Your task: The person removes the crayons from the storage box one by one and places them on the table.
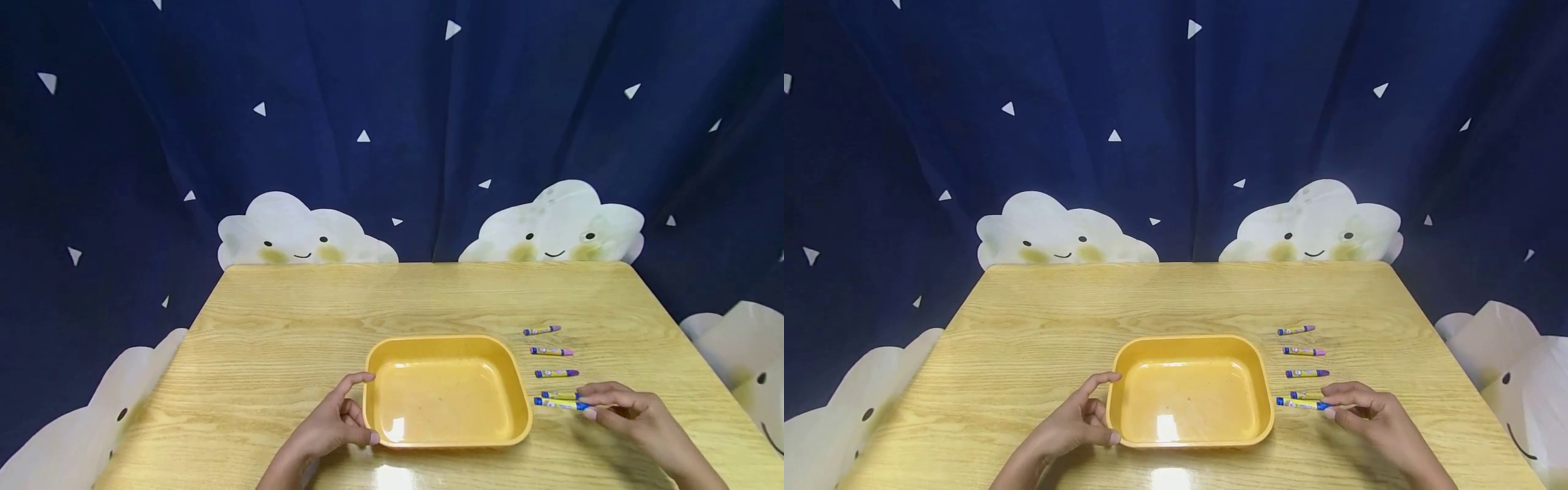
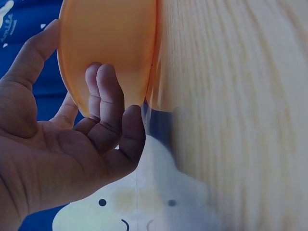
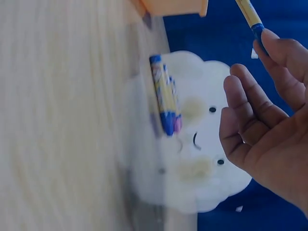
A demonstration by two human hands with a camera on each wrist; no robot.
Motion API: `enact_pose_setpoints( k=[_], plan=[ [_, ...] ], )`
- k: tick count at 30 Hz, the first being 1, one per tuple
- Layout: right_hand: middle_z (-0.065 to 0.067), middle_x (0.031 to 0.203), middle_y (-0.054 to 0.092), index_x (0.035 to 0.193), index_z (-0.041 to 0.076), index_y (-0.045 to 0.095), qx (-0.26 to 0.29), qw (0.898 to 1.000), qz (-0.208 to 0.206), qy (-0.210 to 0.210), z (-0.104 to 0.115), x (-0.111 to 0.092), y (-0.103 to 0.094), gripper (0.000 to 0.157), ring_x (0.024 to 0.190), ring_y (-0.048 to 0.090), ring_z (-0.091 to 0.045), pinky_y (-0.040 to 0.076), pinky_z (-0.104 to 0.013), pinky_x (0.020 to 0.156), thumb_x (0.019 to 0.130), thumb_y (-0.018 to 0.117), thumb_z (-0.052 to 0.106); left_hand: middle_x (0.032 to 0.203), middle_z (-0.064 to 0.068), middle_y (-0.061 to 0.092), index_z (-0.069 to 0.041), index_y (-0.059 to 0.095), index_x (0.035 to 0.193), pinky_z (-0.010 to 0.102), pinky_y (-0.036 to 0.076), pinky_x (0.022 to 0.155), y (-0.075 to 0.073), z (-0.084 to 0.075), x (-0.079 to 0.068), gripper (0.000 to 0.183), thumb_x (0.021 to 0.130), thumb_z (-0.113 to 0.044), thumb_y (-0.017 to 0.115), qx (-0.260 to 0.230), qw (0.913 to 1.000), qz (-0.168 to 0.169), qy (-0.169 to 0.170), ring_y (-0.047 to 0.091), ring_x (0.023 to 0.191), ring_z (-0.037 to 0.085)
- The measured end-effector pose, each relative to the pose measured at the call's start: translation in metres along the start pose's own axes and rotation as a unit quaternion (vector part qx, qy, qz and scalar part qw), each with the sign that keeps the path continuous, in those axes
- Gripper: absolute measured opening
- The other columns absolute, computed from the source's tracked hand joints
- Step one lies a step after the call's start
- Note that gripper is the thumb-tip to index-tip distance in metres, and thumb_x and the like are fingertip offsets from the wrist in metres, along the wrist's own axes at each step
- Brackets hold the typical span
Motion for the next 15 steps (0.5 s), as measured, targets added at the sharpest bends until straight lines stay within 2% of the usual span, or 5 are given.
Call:
enact_pose_setpoints(
  k=[4, 12, 15],
  plan=[
    [0.001, 0.108, 0.063, 0.098, -0.003, 0.069, -0.012, 0.998, 0.013, 0.054, -0.016, -0.010, -0.007, 0.016, 0.099, 0.054, 0.004, 0.049, -0.020, 0.071, 0.083, 0.066, 0.000, 0.079, 0.012, 0.054, -0.012, 0.029, 0.142, 0.024, 0.045, 0.057, 0.001, -0.001, 0.000, 0.090, 0.069, 0.000, 0.079, 0.000, 1.0000, 0.002, -0.002, 0.052, 0.061, 0.015],
    [0.003, 0.107, 0.063, 0.097, -0.004, 0.069, -0.006, 0.999, 0.017, 0.040, -0.035, -0.018, -0.013, 0.015, 0.097, 0.055, 0.003, 0.048, -0.018, 0.072, 0.082, 0.066, -0.004, 0.080, 0.012, 0.054, -0.013, 0.030, 0.142, 0.024, 0.045, 0.057, 0.000, -0.001, 0.000, 0.088, 0.069, -0.001, 0.079, -0.001, 1.0000, 0.002, 0.002, 0.051, 0.062, 0.014],
    [0.002, 0.105, 0.064, 0.094, -0.002, 0.070, -0.020, 0.998, 0.011, 0.053, -0.043, -0.018, -0.013, 0.013, 0.097, 0.054, 0.005, 0.047, -0.016, 0.073, 0.082, 0.068, -0.002, 0.081, 0.013, 0.054, -0.014, 0.030, 0.142, 0.024, 0.045, 0.057, -0.001, 0.001, 0.001, 0.088, 0.069, -0.002, 0.079, -0.001, 1.0000, 0.000, 0.000, 0.050, 0.062, 0.014]
  ],
)
Point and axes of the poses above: each hand's wrist, its own x-axis towards the middle knuckle, its own y-axis out of the palm, z = x × y, the point moved 6 cm from there along x, towards the middle knuckle
